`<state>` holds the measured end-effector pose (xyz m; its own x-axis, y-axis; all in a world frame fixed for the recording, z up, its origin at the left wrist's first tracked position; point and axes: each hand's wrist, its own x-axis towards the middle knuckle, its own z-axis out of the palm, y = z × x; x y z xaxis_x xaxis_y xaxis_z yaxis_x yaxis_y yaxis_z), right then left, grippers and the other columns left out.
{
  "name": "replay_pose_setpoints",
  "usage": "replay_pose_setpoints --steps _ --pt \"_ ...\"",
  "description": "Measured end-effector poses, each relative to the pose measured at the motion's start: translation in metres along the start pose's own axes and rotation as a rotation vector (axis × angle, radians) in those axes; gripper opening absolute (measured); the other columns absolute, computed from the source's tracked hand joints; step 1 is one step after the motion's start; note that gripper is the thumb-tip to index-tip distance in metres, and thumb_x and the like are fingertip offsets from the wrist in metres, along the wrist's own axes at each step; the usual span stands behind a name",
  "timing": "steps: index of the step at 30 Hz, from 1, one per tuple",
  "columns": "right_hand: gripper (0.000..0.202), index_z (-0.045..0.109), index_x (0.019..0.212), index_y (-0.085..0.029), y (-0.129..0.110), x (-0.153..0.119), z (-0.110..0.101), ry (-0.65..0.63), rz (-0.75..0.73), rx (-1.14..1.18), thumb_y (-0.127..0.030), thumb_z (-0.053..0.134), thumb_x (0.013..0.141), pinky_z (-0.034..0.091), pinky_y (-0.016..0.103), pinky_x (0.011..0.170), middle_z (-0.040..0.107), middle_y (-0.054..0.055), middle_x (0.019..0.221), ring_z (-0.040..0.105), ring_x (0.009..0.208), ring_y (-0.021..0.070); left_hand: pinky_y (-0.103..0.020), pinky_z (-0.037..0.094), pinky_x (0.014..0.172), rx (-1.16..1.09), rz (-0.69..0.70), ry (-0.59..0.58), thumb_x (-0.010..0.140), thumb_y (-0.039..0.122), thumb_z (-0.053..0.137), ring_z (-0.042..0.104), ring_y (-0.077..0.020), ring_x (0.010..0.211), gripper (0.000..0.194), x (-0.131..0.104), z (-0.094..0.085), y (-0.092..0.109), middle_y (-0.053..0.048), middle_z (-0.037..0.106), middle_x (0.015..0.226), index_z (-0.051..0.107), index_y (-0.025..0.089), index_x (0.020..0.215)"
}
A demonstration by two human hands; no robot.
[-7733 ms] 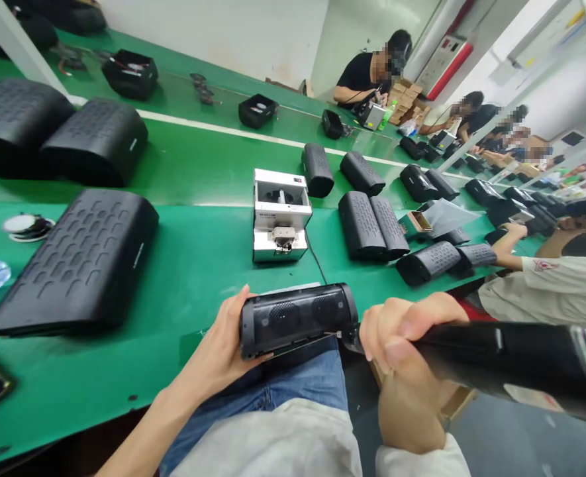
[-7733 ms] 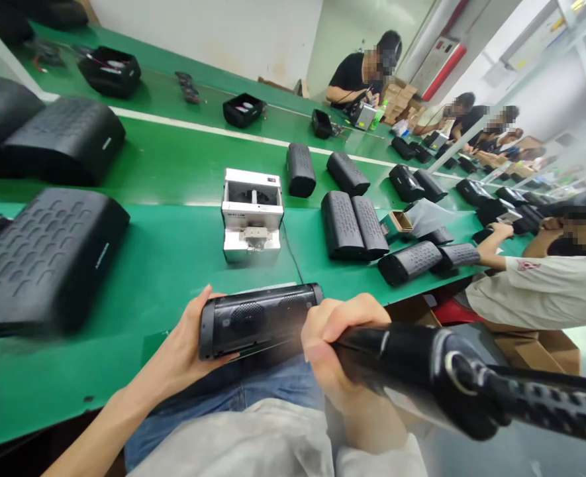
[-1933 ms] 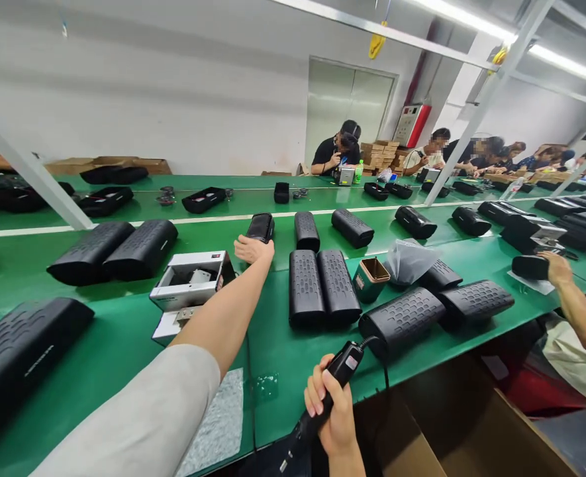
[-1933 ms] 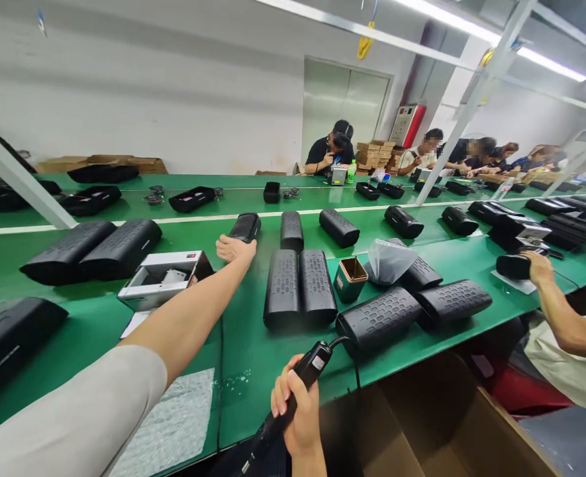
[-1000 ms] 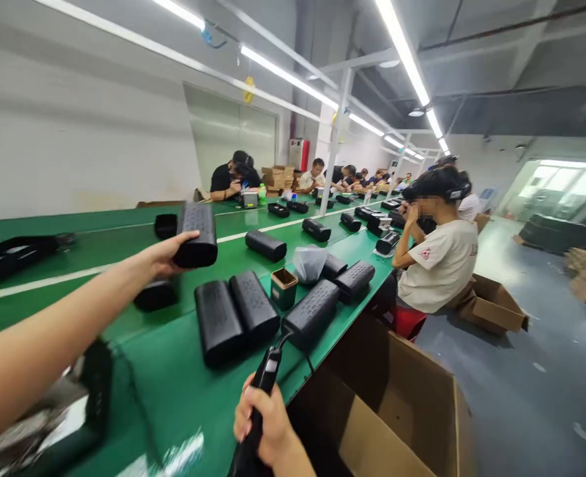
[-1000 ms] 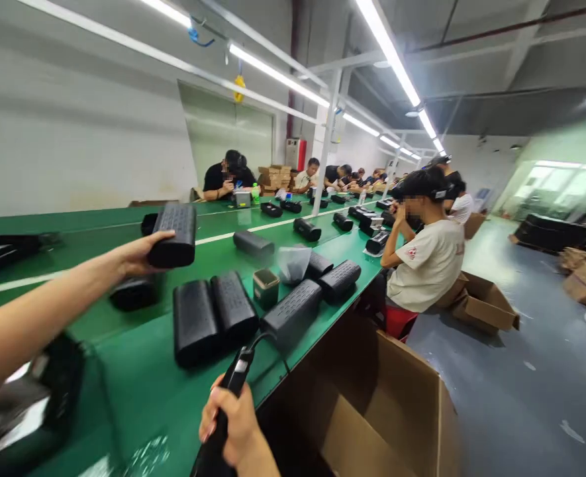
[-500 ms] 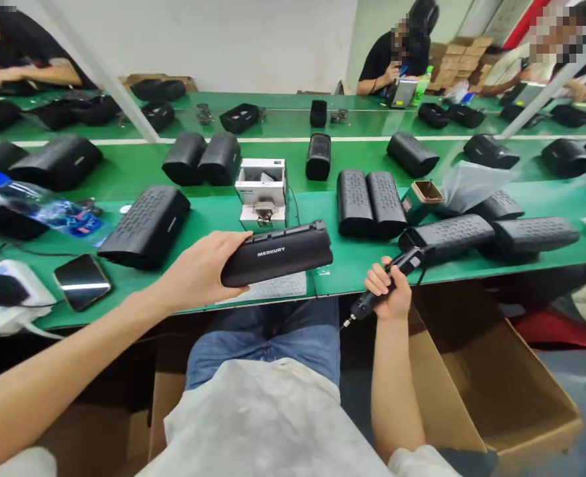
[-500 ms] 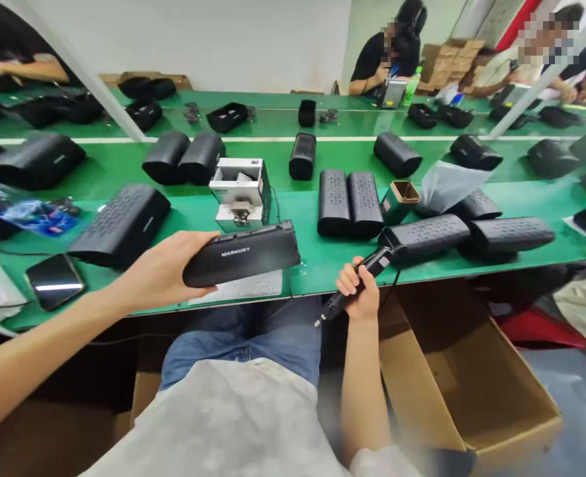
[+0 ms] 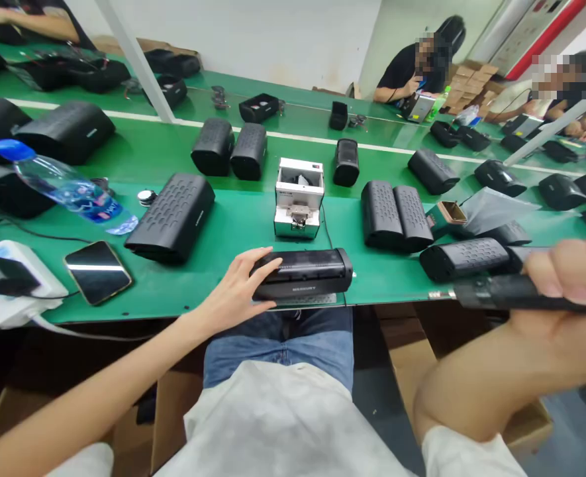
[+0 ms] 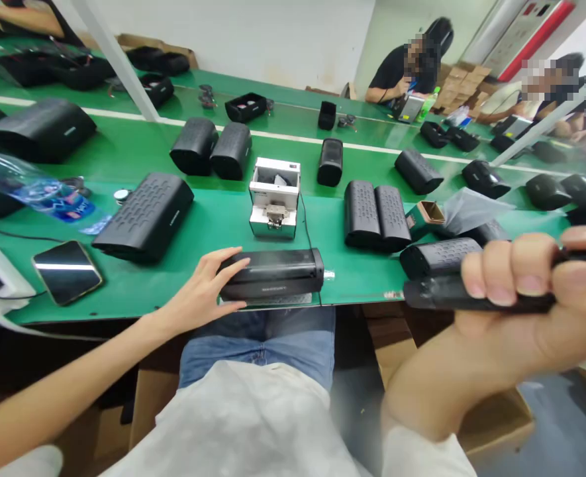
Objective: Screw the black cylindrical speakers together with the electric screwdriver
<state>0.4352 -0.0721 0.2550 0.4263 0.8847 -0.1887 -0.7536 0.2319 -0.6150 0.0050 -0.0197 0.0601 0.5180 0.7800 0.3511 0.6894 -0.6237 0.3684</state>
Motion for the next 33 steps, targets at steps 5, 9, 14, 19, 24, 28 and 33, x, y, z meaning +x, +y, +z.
replay_pose_setpoints --steps 5,9,14,19,24,28,33 --pt "0.033 0.085 0.098 -0.016 0.107 0.029 0.102 -0.621 -0.708 -0.233 -0.001 0.056 0.098 0.047 0.023 0.055 0.067 -0.002 0.064 0.065 0.050 0.0105 -0.066 0.048 0.134 -0.376 -0.187 -0.047 0.090 0.033 0.097 0.051 -0.0442 0.166 0.145 -0.019 0.025 -0.022 -0.022 0.039 0.182 -0.013 0.039 0.185" --pt "0.016 0.076 0.104 -0.026 0.185 0.076 0.148 -0.666 -0.942 -0.320 -0.025 0.089 0.095 0.049 0.025 0.047 0.060 -0.008 0.063 0.058 0.046 0.0123 -0.064 0.054 0.129 -0.496 -0.205 -0.080 0.087 0.031 0.099 0.058 -0.0445 0.160 0.150 -0.017 0.037 -0.035 -0.021 0.049 0.174 -0.015 0.040 0.184" --pt "0.044 0.058 0.096 -0.032 0.228 0.105 0.176 -0.640 -0.977 -0.521 -0.065 0.085 0.103 0.047 0.037 0.050 0.045 -0.009 0.059 0.043 0.043 0.0160 -0.064 0.052 0.131 -0.566 -0.162 -0.037 0.086 0.025 0.099 0.055 -0.0439 0.163 0.145 -0.013 0.041 -0.039 -0.019 0.050 0.174 -0.005 0.041 0.185" --pt "0.059 0.054 0.093 -0.033 0.243 0.120 0.186 -0.609 -0.853 -0.664 -0.081 0.087 0.094 0.041 0.039 0.050 0.048 -0.007 0.063 0.039 0.048 0.0160 -0.065 0.053 0.130 -0.596 -0.172 -0.047 0.084 0.022 0.100 0.054 -0.0448 0.163 0.145 -0.014 0.042 -0.039 -0.019 0.050 0.172 -0.002 0.040 0.186" --pt "0.062 0.052 0.102 -0.034 0.249 0.137 0.186 -0.516 -0.752 -0.723 -0.083 0.087 0.091 0.040 0.037 0.053 0.048 -0.007 0.069 0.035 0.054 0.0161 -0.066 0.053 0.130 -0.625 -0.140 -0.049 0.085 0.024 0.100 0.055 -0.0450 0.161 0.145 -0.011 0.040 -0.040 -0.018 0.051 0.170 -0.002 0.040 0.186" --pt "0.061 0.050 0.106 -0.034 0.248 0.141 0.184 -0.546 -0.704 -0.700 -0.078 0.090 0.093 0.042 0.039 0.056 0.046 -0.007 0.072 0.039 0.058 0.0170 -0.067 0.054 0.129 -0.635 -0.134 -0.044 0.085 0.027 0.101 0.056 -0.0456 0.159 0.145 -0.011 0.041 -0.041 -0.020 0.051 0.170 -0.003 0.039 0.186" --pt "0.049 0.055 0.102 -0.034 0.245 0.126 0.180 -0.594 -0.724 -0.724 -0.065 0.092 0.098 0.042 0.038 0.051 0.048 -0.007 0.071 0.038 0.053 0.0150 -0.070 0.053 0.129 -0.629 -0.108 -0.027 0.085 0.029 0.102 0.053 -0.0479 0.161 0.148 -0.011 0.043 -0.040 -0.023 0.047 0.174 -0.005 0.036 0.187"
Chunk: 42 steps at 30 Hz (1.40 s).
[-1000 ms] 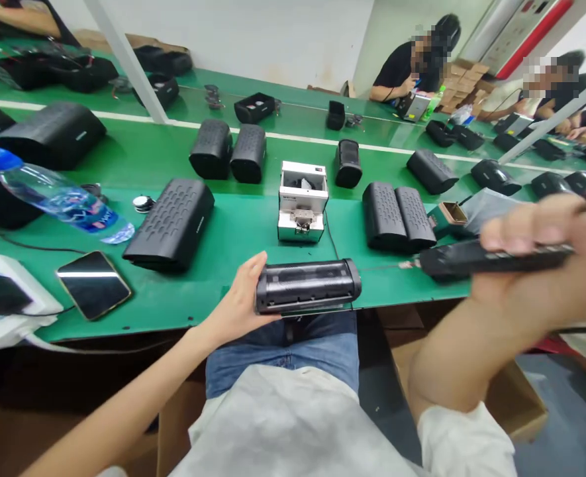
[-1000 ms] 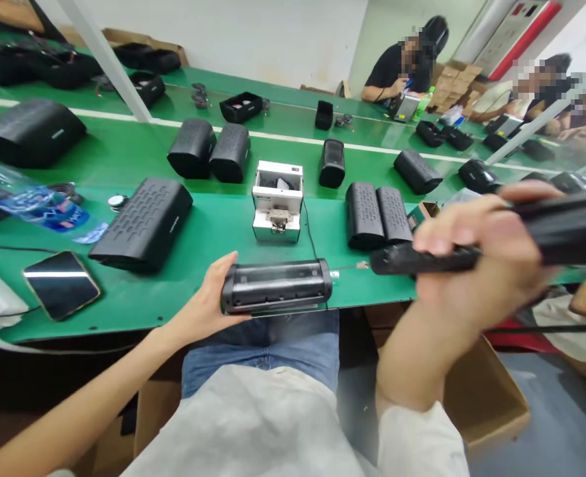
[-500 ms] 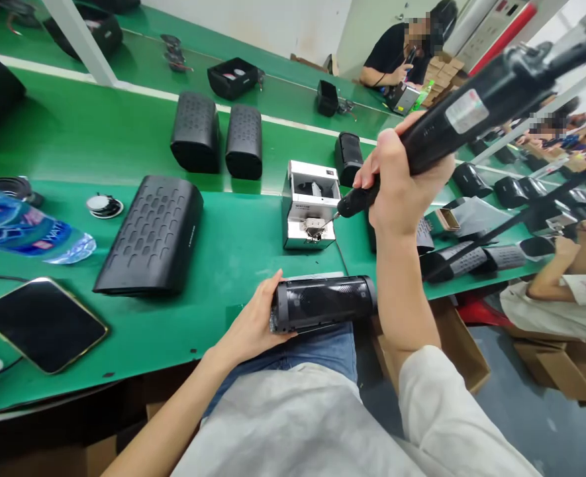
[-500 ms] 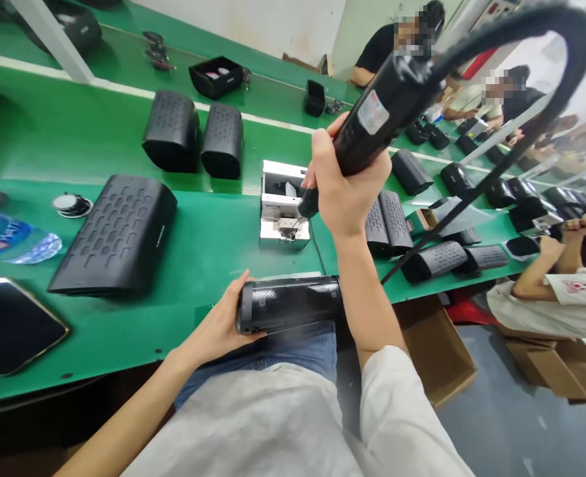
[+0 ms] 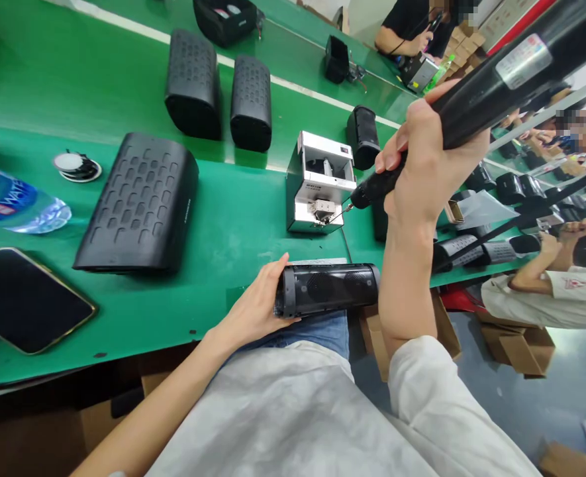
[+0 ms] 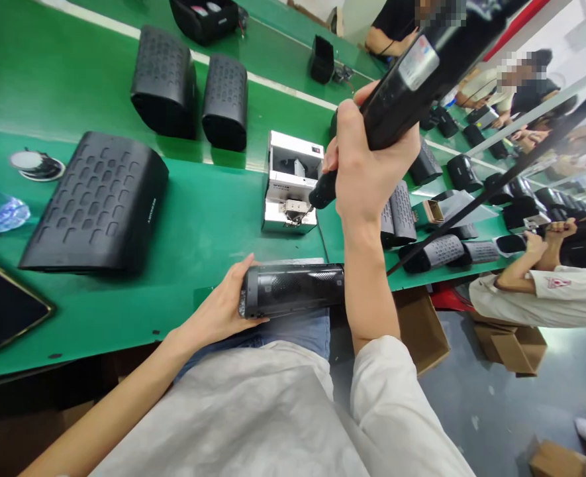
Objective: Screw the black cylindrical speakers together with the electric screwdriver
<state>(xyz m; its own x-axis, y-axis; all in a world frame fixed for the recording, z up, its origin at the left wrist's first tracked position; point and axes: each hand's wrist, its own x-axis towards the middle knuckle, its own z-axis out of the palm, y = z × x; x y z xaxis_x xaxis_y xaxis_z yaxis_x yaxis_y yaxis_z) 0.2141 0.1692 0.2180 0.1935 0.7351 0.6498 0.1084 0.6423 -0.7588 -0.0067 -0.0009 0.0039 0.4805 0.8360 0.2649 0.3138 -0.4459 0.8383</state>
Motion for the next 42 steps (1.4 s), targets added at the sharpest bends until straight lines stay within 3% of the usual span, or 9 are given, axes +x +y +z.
replay_pose_setpoints --steps 3,7,12,18,21,24,27,30,42 --pt "0.035 0.062 0.096 -0.032 -0.016 -0.012 0.002 -0.013 -0.044 0.038 -0.044 0.095 0.099 0.037 0.034 0.045 0.043 -0.008 0.064 0.038 0.047 0.0131 -0.073 0.052 0.129 0.020 0.021 0.003 0.081 0.030 0.106 0.051 -0.0495 0.162 0.156 0.000 0.001 0.001 -0.025 0.042 0.178 -0.008 0.036 0.187" --pt "0.018 0.071 0.095 -0.028 -0.051 -0.030 0.011 0.082 -0.063 0.155 -0.017 0.084 0.095 0.033 0.028 0.040 0.039 -0.008 0.065 0.039 0.046 0.0112 -0.075 0.052 0.127 0.056 0.025 0.006 0.080 0.030 0.107 0.050 -0.0524 0.163 0.161 0.001 0.002 0.001 -0.028 0.041 0.178 -0.014 0.034 0.186" --pt "0.016 0.073 0.098 -0.032 -0.093 -0.044 0.022 0.019 0.065 0.106 -0.019 0.078 0.089 0.034 0.031 0.039 0.035 -0.007 0.063 0.034 0.044 0.0135 -0.076 0.054 0.124 0.067 0.001 -0.003 0.081 0.033 0.106 0.053 -0.0541 0.160 0.161 -0.001 0.004 0.000 -0.030 0.045 0.175 -0.017 0.031 0.185" --pt "0.016 0.066 0.084 -0.027 -0.114 -0.057 0.047 0.048 0.138 0.208 -0.012 0.069 0.082 0.031 0.028 0.036 0.039 -0.009 0.059 0.032 0.041 0.0100 -0.076 0.051 0.128 0.035 -0.002 0.006 0.080 0.035 0.106 0.049 -0.0545 0.164 0.158 -0.002 0.005 -0.002 -0.031 0.041 0.179 -0.010 0.029 0.187" --pt "0.018 0.069 0.086 -0.029 -0.109 -0.068 0.055 -0.003 0.143 0.197 -0.013 0.076 0.082 0.035 0.029 0.036 0.043 -0.010 0.058 0.036 0.041 0.0107 -0.077 0.050 0.129 0.047 0.007 0.005 0.082 0.035 0.105 0.048 -0.0538 0.165 0.154 -0.001 0.005 -0.001 -0.031 0.040 0.180 -0.008 0.029 0.187" --pt "0.021 0.075 0.097 -0.033 -0.089 -0.083 0.052 -0.134 0.162 0.203 -0.019 0.087 0.089 0.041 0.032 0.039 0.053 -0.008 0.062 0.044 0.042 0.0138 -0.075 0.050 0.130 0.034 0.009 0.016 0.081 0.030 0.104 0.051 -0.0514 0.162 0.144 -0.001 0.005 0.001 -0.029 0.045 0.175 0.005 0.028 0.185" --pt "0.024 0.071 0.101 -0.033 -0.066 -0.096 0.047 -0.226 0.242 0.233 -0.025 0.093 0.094 0.046 0.031 0.040 0.059 -0.007 0.067 0.052 0.044 0.0150 -0.071 0.053 0.129 -0.031 0.000 0.039 0.080 0.025 0.103 0.057 -0.0480 0.157 0.131 0.000 0.006 0.002 -0.026 0.052 0.168 0.019 0.026 0.181" --pt "0.025 0.066 0.101 -0.029 -0.053 -0.102 0.043 -0.238 0.236 0.288 -0.023 0.090 0.097 0.046 0.026 0.041 0.058 -0.008 0.069 0.053 0.044 0.0125 -0.068 0.056 0.127 -0.080 -0.020 0.050 0.077 0.024 0.103 0.059 -0.0465 0.155 0.124 0.001 0.006 0.003 -0.023 0.056 0.164 0.028 0.025 0.176" --pt "0.023 0.068 0.103 -0.026 -0.048 -0.104 0.043 -0.320 0.197 0.353 -0.019 0.089 0.099 0.047 0.022 0.043 0.058 -0.008 0.069 0.050 0.045 0.0092 -0.066 0.057 0.124 -0.123 -0.050 0.044 0.074 0.020 0.104 0.061 -0.0436 0.149 0.118 0.004 0.004 0.005 -0.020 0.059 0.161 0.035 0.027 0.170"
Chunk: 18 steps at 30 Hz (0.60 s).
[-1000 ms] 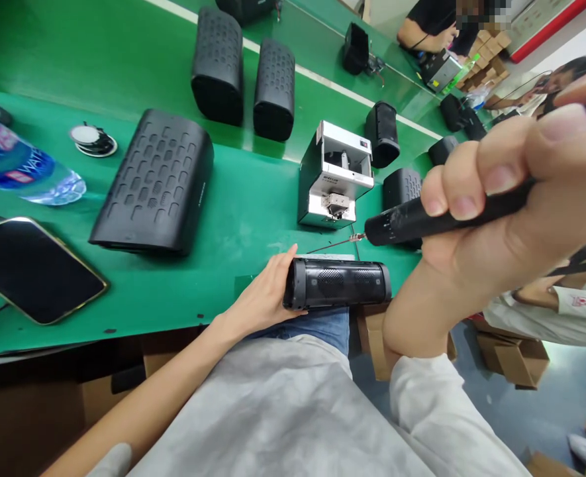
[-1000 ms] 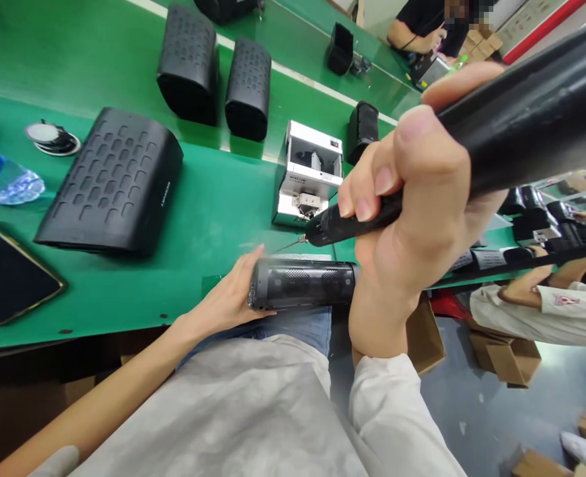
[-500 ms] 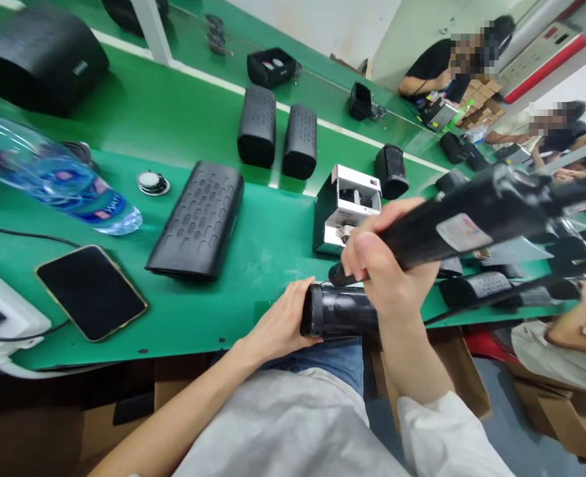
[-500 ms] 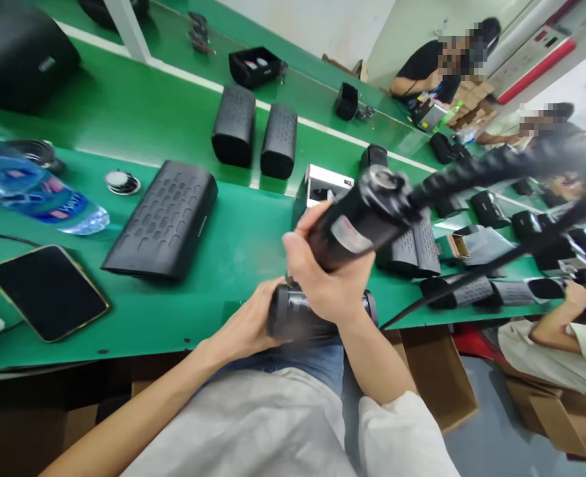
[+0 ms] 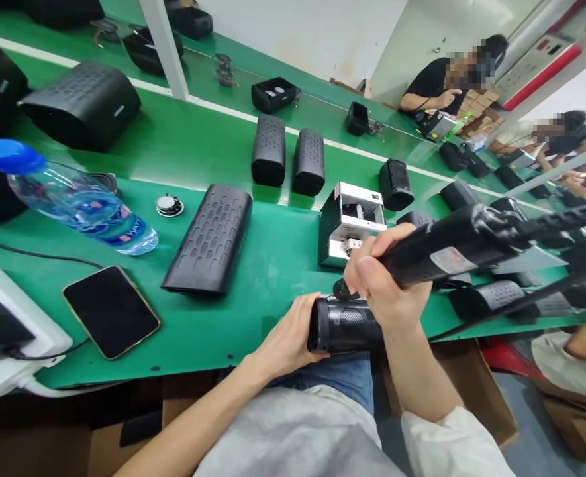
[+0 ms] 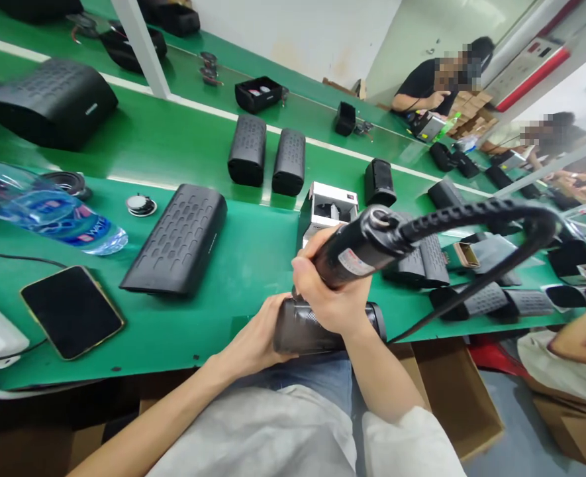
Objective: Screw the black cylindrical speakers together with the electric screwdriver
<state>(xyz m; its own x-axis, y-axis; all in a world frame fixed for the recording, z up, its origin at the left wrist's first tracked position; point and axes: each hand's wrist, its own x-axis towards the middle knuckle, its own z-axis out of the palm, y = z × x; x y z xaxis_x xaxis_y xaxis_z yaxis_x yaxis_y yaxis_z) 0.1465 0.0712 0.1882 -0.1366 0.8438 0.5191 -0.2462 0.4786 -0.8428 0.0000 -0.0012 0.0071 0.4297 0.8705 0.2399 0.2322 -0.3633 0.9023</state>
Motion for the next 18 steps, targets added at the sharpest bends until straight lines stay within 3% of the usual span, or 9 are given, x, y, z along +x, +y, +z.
replay_pose_setpoints --steps 5,9,11,14,18 --pt "0.029 0.067 0.094 -0.026 0.004 0.004 0.004 0.066 0.046 -0.068 -0.036 0.095 0.096 0.049 0.027 0.042 0.061 -0.006 0.070 0.052 0.045 0.0111 -0.068 0.055 0.126 0.033 -0.005 0.003 0.080 0.023 0.100 0.060 -0.0450 0.152 0.112 0.000 -0.002 0.001 -0.022 0.057 0.163 0.035 0.026 0.171" --pt "0.026 0.072 0.102 -0.028 -0.017 0.019 -0.002 0.035 0.024 -0.042 -0.037 0.096 0.095 0.049 0.030 0.042 0.062 -0.007 0.068 0.056 0.044 0.0136 -0.072 0.053 0.128 0.112 0.001 -0.012 0.082 0.026 0.098 0.057 -0.0472 0.158 0.119 -0.002 -0.002 -0.002 -0.023 0.051 0.169 0.025 0.027 0.175" --pt "0.019 0.076 0.108 -0.029 -0.036 0.031 -0.012 0.087 -0.068 -0.021 -0.027 0.091 0.098 0.047 0.030 0.043 0.059 -0.008 0.065 0.054 0.044 0.0137 -0.073 0.052 0.129 0.156 0.002 -0.026 0.082 0.027 0.099 0.055 -0.0488 0.160 0.126 -0.004 -0.002 -0.004 -0.024 0.049 0.171 0.018 0.029 0.178" --pt "0.020 0.074 0.100 -0.030 -0.056 0.049 -0.034 0.260 -0.303 -0.105 -0.016 0.088 0.095 0.043 0.032 0.043 0.052 -0.009 0.062 0.047 0.044 0.0135 -0.073 0.054 0.127 0.195 -0.013 -0.042 0.083 0.028 0.099 0.056 -0.0498 0.159 0.129 -0.005 -0.002 -0.005 -0.025 0.050 0.169 0.013 0.030 0.179" --pt "0.028 0.065 0.087 -0.030 -0.047 0.068 -0.055 0.340 -0.399 -0.244 -0.020 0.091 0.093 0.040 0.033 0.044 0.049 -0.009 0.061 0.045 0.044 0.0137 -0.073 0.055 0.127 0.210 -0.029 -0.047 0.084 0.030 0.099 0.057 -0.0499 0.158 0.131 -0.006 -0.003 -0.004 -0.024 0.051 0.167 0.010 0.031 0.180"
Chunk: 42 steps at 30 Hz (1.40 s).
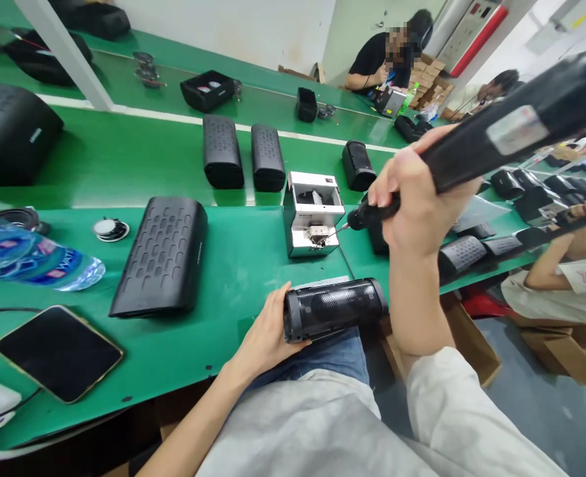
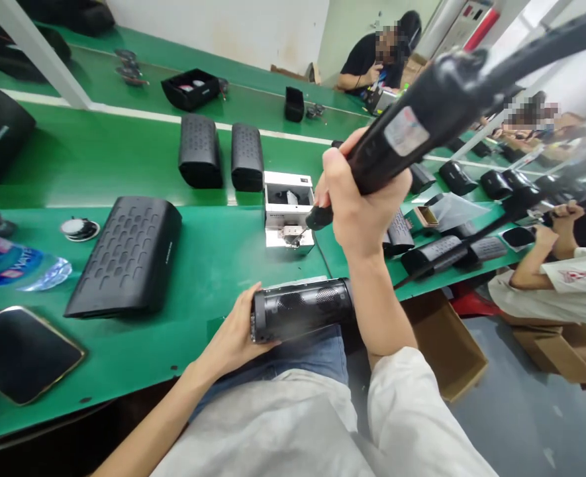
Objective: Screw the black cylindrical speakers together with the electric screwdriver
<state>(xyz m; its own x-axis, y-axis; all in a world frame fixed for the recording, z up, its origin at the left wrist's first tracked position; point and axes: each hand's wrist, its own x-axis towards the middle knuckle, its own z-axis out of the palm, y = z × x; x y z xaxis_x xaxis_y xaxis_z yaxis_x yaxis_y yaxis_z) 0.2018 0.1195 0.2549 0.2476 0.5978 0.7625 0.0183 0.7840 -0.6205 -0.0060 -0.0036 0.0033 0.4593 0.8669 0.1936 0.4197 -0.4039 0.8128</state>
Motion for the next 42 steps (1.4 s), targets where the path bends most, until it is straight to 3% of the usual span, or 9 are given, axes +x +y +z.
replay_pose_setpoints --steps 4,10,18,25,28,30,32,36,42 --pt "0.025 0.065 0.086 -0.029 0.030 -0.001 0.006 -0.004 0.023 -0.045 -0.027 0.089 0.095 0.043 0.033 0.045 0.051 -0.009 0.059 0.049 0.043 0.0141 -0.072 0.056 0.126 0.001 -0.017 -0.007 0.085 0.029 0.098 0.057 -0.0491 0.159 0.131 0.000 -0.001 0.001 -0.023 0.049 0.168 0.009 0.033 0.180" --pt "0.042 0.063 0.090 -0.029 0.063 -0.014 0.011 0.025 0.121 -0.124 -0.057 0.093 0.094 0.040 0.033 0.043 0.052 -0.007 0.066 0.048 0.043 0.0125 -0.072 0.056 0.126 0.002 -0.021 -0.012 0.084 0.027 0.099 0.058 -0.0480 0.158 0.132 0.001 -0.003 0.004 -0.021 0.051 0.167 0.009 0.035 0.180" --pt "0.047 0.054 0.091 -0.035 0.033 -0.009 0.002 -0.022 0.099 -0.200 -0.068 0.086 0.099 0.044 0.041 0.055 0.047 -0.005 0.065 0.044 0.052 0.0179 -0.071 0.054 0.129 -0.018 -0.008 -0.015 0.084 0.027 0.099 0.057 -0.0471 0.159 0.130 0.001 -0.003 0.003 -0.022 0.050 0.169 0.010 0.034 0.180" --pt "0.055 0.051 0.092 -0.038 0.057 0.000 0.006 -0.067 0.111 -0.301 -0.088 0.072 0.098 0.041 0.043 0.059 0.047 -0.004 0.067 0.041 0.057 0.0202 -0.071 0.053 0.130 -0.033 -0.010 -0.015 0.084 0.030 0.099 0.054 -0.0478 0.162 0.128 0.002 -0.004 0.004 -0.022 0.049 0.172 0.014 0.034 0.180" --pt "0.060 0.051 0.091 -0.037 0.058 -0.002 0.004 -0.096 0.138 -0.244 -0.092 0.077 0.092 0.040 0.041 0.057 0.047 -0.006 0.066 0.037 0.057 0.0191 -0.070 0.053 0.130 -0.028 -0.003 -0.008 0.085 0.030 0.099 0.054 -0.0478 0.162 0.129 0.003 -0.003 0.004 -0.022 0.049 0.171 0.013 0.033 0.181" --pt "0.059 0.054 0.089 -0.036 0.050 -0.006 0.002 -0.092 0.177 -0.210 -0.085 0.087 0.087 0.038 0.040 0.052 0.045 -0.006 0.063 0.035 0.054 0.0178 -0.070 0.053 0.129 -0.029 0.004 -0.004 0.085 0.030 0.099 0.055 -0.0480 0.161 0.129 0.003 -0.003 0.004 -0.023 0.050 0.170 0.013 0.031 0.181" --pt "0.046 0.060 0.086 -0.036 0.035 -0.012 0.000 -0.077 0.200 -0.181 -0.065 0.095 0.087 0.035 0.039 0.047 0.044 -0.006 0.060 0.035 0.050 0.0171 -0.069 0.054 0.129 -0.039 0.010 -0.001 0.085 0.030 0.099 0.055 -0.0479 0.160 0.129 0.003 -0.002 0.003 -0.023 0.051 0.170 0.014 0.030 0.181" --pt "0.017 0.070 0.084 -0.034 -0.001 -0.020 0.000 -0.027 0.197 -0.043 -0.026 0.085 0.087 0.030 0.039 0.042 0.045 -0.006 0.059 0.031 0.044 0.0177 -0.068 0.054 0.129 -0.068 0.025 0.013 0.085 0.033 0.098 0.057 -0.0475 0.159 0.125 0.002 -0.002 0.002 -0.023 0.053 0.170 0.019 0.029 0.182" --pt "0.015 0.073 0.084 -0.027 -0.032 -0.027 0.011 0.001 0.226 0.120 -0.015 0.080 0.084 0.023 0.034 0.035 0.042 -0.009 0.057 0.029 0.038 0.0137 -0.071 0.053 0.130 -0.044 0.048 0.010 0.087 0.032 0.097 0.055 -0.0478 0.161 0.126 0.002 -0.002 0.001 -0.024 0.050 0.172 0.014 0.030 0.182"
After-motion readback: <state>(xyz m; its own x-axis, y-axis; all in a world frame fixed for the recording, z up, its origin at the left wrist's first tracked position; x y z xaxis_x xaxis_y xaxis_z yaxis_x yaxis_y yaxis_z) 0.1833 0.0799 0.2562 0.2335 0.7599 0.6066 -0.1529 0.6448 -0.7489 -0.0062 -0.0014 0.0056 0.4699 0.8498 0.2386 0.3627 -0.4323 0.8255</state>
